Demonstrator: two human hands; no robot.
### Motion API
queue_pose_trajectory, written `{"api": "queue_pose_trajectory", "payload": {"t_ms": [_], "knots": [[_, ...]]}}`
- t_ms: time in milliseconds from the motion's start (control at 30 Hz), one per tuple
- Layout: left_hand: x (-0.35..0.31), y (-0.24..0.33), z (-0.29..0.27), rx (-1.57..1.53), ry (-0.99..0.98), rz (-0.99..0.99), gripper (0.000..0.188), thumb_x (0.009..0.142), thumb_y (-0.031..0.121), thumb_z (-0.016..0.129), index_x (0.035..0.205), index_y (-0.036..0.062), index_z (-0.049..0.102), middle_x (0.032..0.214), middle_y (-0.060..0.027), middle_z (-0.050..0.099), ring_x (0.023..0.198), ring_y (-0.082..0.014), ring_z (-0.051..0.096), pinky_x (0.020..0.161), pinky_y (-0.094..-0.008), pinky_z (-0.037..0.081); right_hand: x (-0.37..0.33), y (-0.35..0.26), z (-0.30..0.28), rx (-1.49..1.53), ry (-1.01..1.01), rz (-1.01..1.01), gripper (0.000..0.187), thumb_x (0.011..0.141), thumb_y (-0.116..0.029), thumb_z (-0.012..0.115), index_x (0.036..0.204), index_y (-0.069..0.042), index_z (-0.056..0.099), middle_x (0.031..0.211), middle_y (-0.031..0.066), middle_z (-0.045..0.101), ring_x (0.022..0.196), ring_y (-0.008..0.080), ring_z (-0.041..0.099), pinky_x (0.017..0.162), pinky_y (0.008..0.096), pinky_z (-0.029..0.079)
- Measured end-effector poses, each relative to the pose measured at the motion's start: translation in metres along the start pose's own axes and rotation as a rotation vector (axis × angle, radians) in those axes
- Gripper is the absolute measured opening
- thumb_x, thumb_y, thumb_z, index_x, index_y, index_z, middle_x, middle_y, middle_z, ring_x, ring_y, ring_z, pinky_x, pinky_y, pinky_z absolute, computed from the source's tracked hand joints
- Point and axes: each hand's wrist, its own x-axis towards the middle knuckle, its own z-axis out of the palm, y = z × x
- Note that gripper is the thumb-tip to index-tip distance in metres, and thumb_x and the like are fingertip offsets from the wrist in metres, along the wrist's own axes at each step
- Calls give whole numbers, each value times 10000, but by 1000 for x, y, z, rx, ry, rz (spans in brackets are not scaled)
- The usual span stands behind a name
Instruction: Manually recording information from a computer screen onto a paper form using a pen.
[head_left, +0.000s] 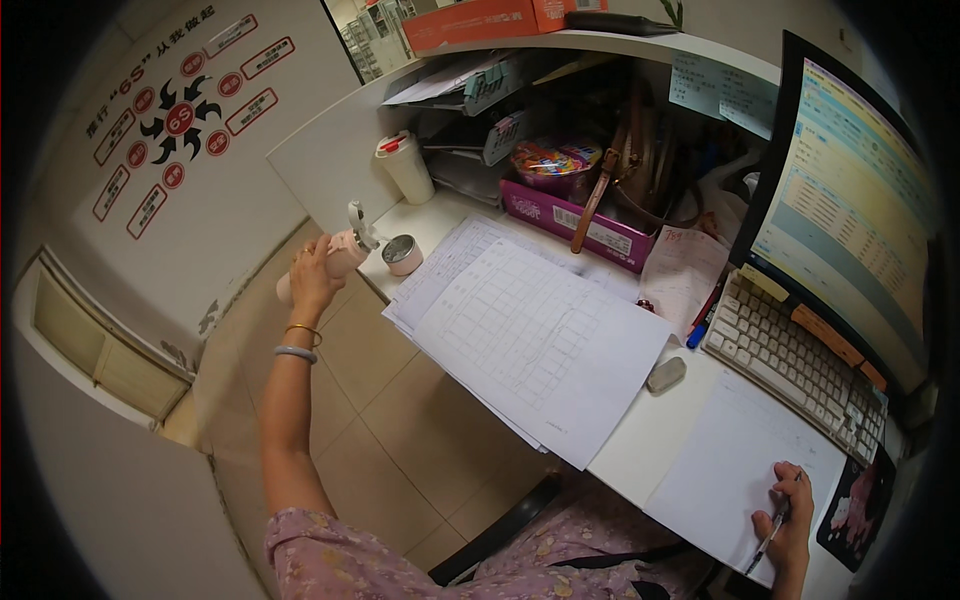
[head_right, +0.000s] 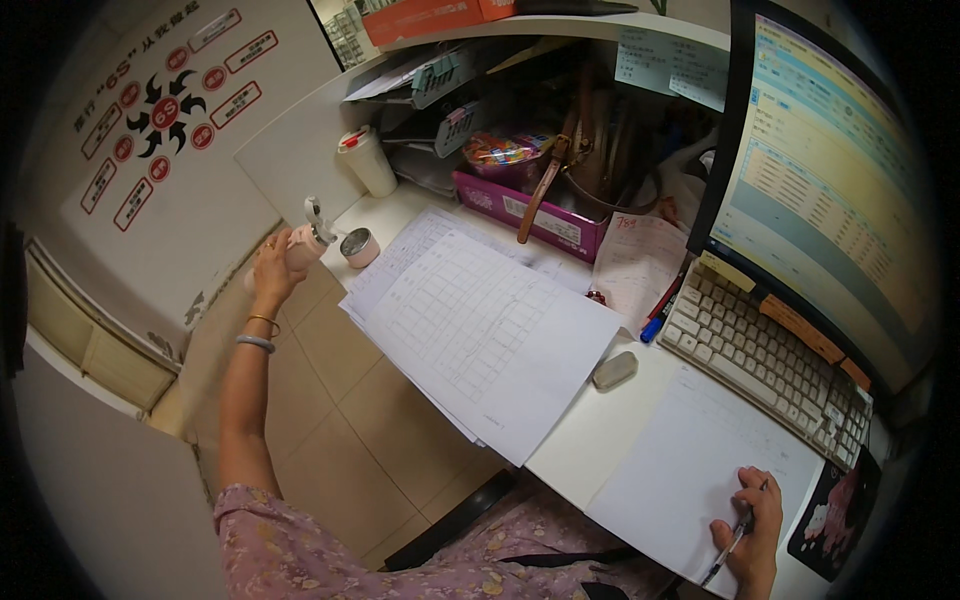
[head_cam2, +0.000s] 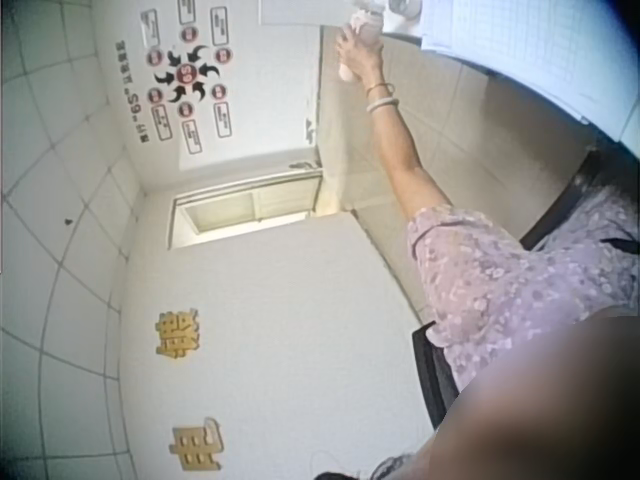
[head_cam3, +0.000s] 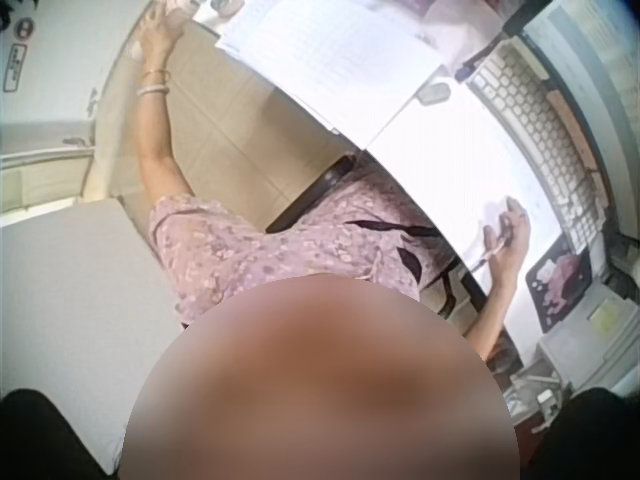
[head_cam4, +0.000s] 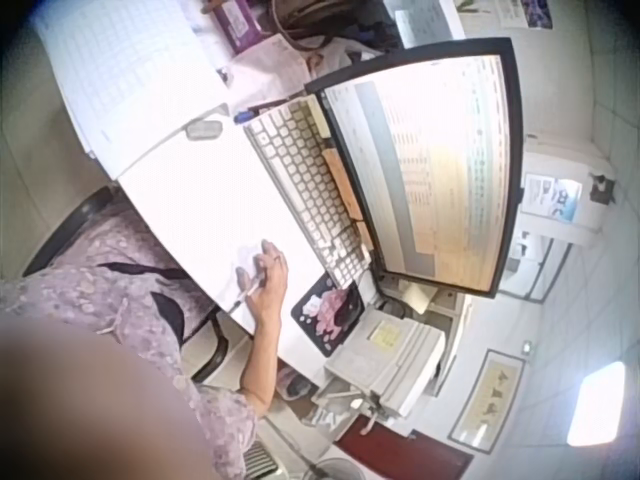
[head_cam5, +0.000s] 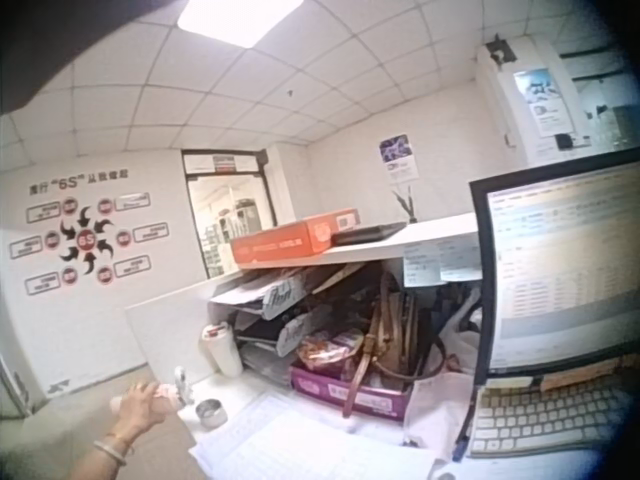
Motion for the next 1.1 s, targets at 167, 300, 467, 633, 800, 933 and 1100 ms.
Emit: {"api": "queue_pose_trajectory", "payload": {"t_ms": [167,300,467,633,800,933,1100], "knots": [[-1,1,7,-172,24,-78,785,567,153,845,1278,151,514,1184,-134,599,1070,-362,584,907,-450,496,0,1,0,33,-5,19,458,653,-261,784,972,-54,527,1213,199,620,1238,406,480,1102,527,294],[8,-11,11,-239,2,-173,810,565,217,861,1289,138,505,1182,-155,603,1066,-380,589,913,-466,494,0,2,1,10,-3,14,457,636,-226,783,971,-55,524,1214,195,618,1231,410,485,1099,530,297],[51,-19,-2,-609,288,-454,861,594,270,896,1302,52,457,1198,-151,613,1058,-303,631,898,-414,526,1,-1,1,62,-7,64,411,652,-144,695,997,-49,492,1256,215,555,1246,377,481,1086,481,338],[99,-20,17,-1084,335,-454,811,637,190,903,1284,25,444,1219,-125,609,1058,-239,631,907,-368,537,-3,3,4,115,21,108,412,678,-178,709,1005,-49,494,1256,214,543,1243,367,481,1076,474,352],[122,-15,64,-1054,360,-419,803,640,165,913,1282,40,447,1218,-115,608,1061,-230,627,915,-368,536,1,2,1,77,-15,49,422,724,-253,737,1006,-49,499,1237,210,547,1205,357,492,1060,470,363],[131,-7,81,-946,312,-491,797,625,181,923,1267,38,473,1210,-117,620,1068,-232,626,921,-365,530,-1,5,1,91,-15,53,432,735,-286,749,1002,-49,505,1231,206,556,1199,361,491,1058,482,356],[135,13,81,-1015,278,-525,785,627,174,918,1267,41,483,1204,-120,625,1066,-234,628,919,-364,527,2,4,-8,-69,-122,-23,363,833,-174,735,1147,-86,578,1348,188,515,1239,336,518,947,405,511]]}}
